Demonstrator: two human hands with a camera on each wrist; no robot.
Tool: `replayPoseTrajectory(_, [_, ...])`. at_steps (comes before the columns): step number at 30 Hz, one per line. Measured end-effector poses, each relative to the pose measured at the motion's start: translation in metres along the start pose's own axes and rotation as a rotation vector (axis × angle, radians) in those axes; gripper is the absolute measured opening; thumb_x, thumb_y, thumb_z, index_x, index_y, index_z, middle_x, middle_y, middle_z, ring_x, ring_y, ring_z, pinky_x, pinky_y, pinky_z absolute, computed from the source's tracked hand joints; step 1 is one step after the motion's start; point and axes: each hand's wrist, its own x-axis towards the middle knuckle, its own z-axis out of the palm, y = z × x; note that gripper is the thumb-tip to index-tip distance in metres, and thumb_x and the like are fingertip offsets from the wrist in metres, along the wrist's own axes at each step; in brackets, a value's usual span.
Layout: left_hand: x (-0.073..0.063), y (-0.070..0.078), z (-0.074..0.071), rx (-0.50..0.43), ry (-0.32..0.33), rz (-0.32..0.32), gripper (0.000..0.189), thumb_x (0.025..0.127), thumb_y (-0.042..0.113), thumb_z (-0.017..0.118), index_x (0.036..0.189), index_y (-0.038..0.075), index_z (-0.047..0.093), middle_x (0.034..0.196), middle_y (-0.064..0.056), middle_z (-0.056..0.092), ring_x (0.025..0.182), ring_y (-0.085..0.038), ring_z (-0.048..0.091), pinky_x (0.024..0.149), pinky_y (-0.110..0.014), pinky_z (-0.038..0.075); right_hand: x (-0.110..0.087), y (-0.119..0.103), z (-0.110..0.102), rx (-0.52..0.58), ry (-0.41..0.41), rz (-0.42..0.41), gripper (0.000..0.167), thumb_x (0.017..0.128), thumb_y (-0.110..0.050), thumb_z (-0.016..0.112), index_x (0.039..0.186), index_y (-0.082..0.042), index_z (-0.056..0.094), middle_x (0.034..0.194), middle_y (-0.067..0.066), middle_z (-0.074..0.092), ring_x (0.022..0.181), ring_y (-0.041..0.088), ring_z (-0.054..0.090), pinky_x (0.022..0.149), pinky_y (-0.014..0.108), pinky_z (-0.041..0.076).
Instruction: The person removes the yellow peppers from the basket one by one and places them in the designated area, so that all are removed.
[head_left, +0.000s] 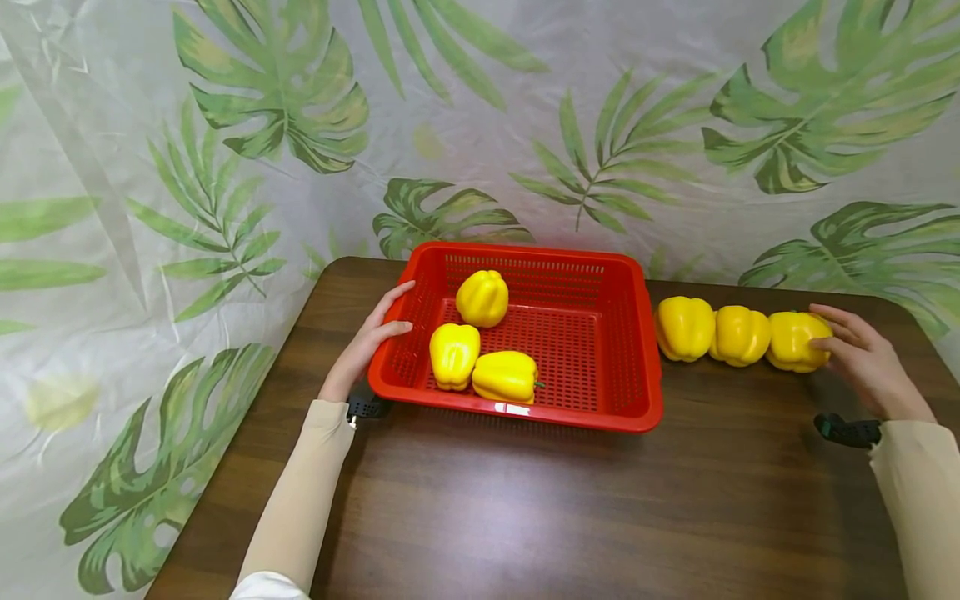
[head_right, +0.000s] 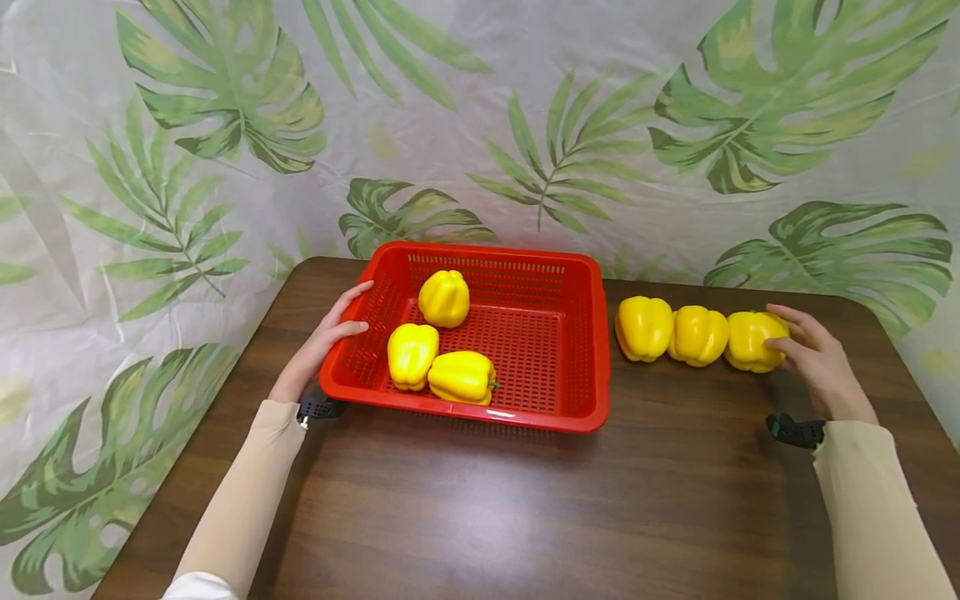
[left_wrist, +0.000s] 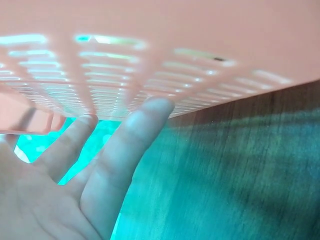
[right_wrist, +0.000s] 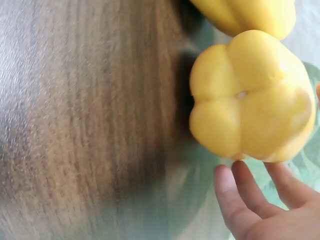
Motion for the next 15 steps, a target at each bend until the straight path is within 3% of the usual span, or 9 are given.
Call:
replayPoseTrajectory(4, [0.001, 0.0, 0.0, 0.001, 0.0, 0.002, 0.063, 0.094, 0.01, 0.048, 0.151, 0.025, 0.024, 0.147, -0.013, 0.028, 0.122, -0.043, 0.043, 0.09, -0.049, 0.048, 0.0, -0.006, 0.003, -0.041, 0.105, -0.009, 0.05, 0.097, -0.009, 0.054, 0.143, -0.024, 0.043, 0.13, -0.006, 0.04, 0.109, -0.004, 0.044, 0.071, 0.006, 0.042])
replayPoseTrajectory(9, [0.0, 0.001, 0.0, 0.001, 0.003, 0.001, 0.063, 0.094, 0.01, 0.048, 0.151, 0.026, 0.024, 0.146, -0.013, 0.029, 0.122, -0.042, 0.043, 0.09, -0.049, 0.048, -0.001, -0.016, 0.005, -0.169, 0.209, -0.054, 0.05, 0.096, -0.011, 0.055, 0.144, -0.019, 0.044, 0.119, -0.014, 0.047, 0.107, -0.002, 0.046, 0.073, 0.004, 0.041])
replayPoseTrajectory(12, [0.0, 0.001, 0.0, 0.006, 0.006, -0.007, 0.064, 0.094, 0.011, 0.048, 0.151, 0.026, 0.024, 0.146, -0.012, 0.029, 0.121, -0.042, 0.043, 0.09, -0.048, 0.048, -0.003, -0.022, 0.008, -0.16, 0.233, -0.094, 0.048, 0.096, -0.009, 0.055, 0.143, -0.015, 0.046, 0.115, -0.016, 0.051, 0.096, -0.006, 0.05, 0.073, 0.005, 0.041])
replayPoseTrajectory(15, [-0.001, 0.002, 0.001, 0.007, 0.009, -0.01, 0.064, 0.094, 0.011, 0.048, 0.151, 0.026, 0.024, 0.146, -0.012, 0.029, 0.121, -0.042, 0.044, 0.089, -0.047, 0.049, -0.005, -0.028, 0.012, -0.122, 0.234, -0.135, 0.048, 0.096, -0.008, 0.054, 0.143, -0.012, 0.045, 0.115, -0.016, 0.053, 0.097, -0.006, 0.051, 0.076, 0.007, 0.039])
